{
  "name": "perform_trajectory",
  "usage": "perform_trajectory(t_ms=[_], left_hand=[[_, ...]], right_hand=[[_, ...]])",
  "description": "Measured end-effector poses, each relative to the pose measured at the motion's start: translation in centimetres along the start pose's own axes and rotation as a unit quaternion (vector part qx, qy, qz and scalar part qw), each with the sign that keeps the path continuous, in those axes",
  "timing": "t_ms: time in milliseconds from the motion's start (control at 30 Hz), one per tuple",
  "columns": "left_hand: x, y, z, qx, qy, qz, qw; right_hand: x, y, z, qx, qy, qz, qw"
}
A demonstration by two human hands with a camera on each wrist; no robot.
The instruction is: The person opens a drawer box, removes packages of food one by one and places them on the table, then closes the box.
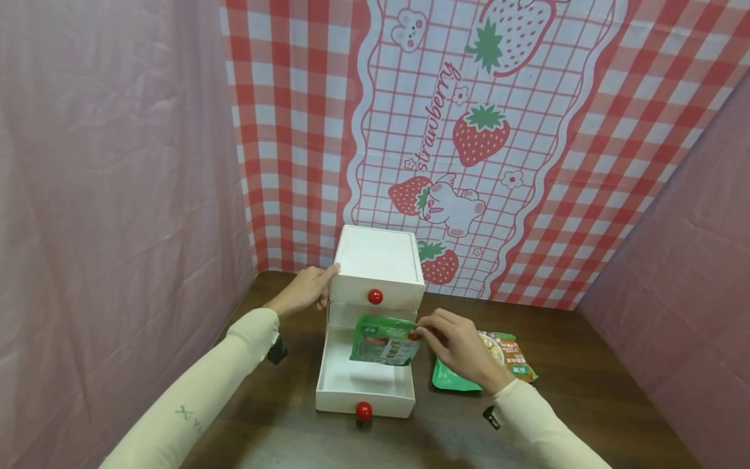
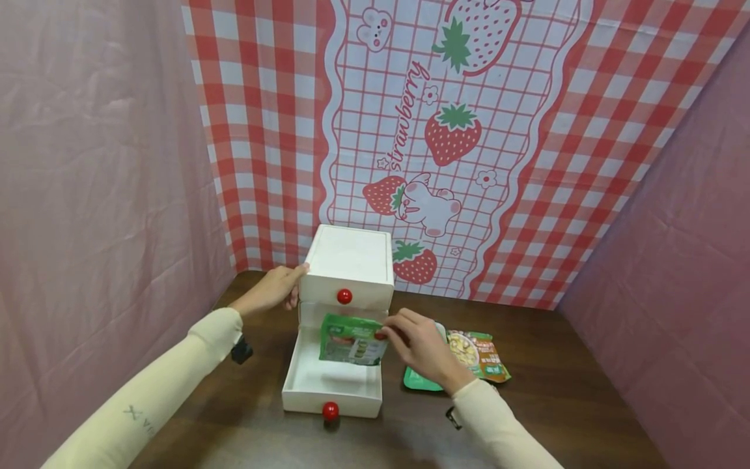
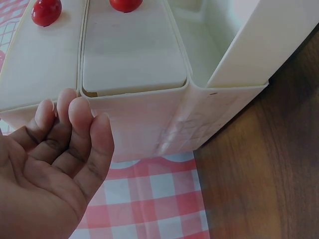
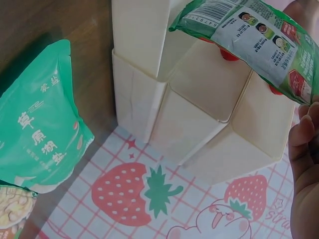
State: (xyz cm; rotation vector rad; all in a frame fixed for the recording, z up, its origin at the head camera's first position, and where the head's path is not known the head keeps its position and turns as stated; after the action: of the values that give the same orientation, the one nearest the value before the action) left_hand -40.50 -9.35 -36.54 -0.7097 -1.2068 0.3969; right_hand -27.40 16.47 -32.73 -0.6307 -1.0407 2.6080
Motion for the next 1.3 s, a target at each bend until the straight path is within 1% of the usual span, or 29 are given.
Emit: perform_trajectory(t_ms=[267, 600, 833, 1300], left_hand=[[0.0, 0.0, 0.1, -0.001, -0.006, -0.003, 1.0000], [-0.1, 0.1, 0.0, -0.003, -0.008, -0.010, 0.9999], [0.0, 0.0, -0.1, 0.001, -0.007, -0.007, 1.0000], [0.0, 0.0, -0.1, 0.002, -0.006, -0.012, 0.9999]], right_hand=[[0.2, -0.9, -0.1, 0.014, 0.010, 0.006, 1.000], [0.3, -1.7, -0.6, 0.022, 0.002, -0.018, 1.000], [0.4, -2.5, -0.8, 0.027, -0.001, -0.021, 0.999], [1.1, -3.7, -2.1, 0.046, 0.012, -0.029, 0.998]])
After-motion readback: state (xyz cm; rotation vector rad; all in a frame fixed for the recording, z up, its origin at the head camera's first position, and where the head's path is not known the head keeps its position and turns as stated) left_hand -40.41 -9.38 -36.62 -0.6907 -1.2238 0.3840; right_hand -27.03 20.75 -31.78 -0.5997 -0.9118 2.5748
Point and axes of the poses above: each hand's wrist, its own z-axis towards the middle knuckle, its own y-axis out of the palm, x = y × z, the point moved 10 cm from there along z, towards the middle knuckle, and after that the axes turned 10 degrees about z, right-handed, at the moved point
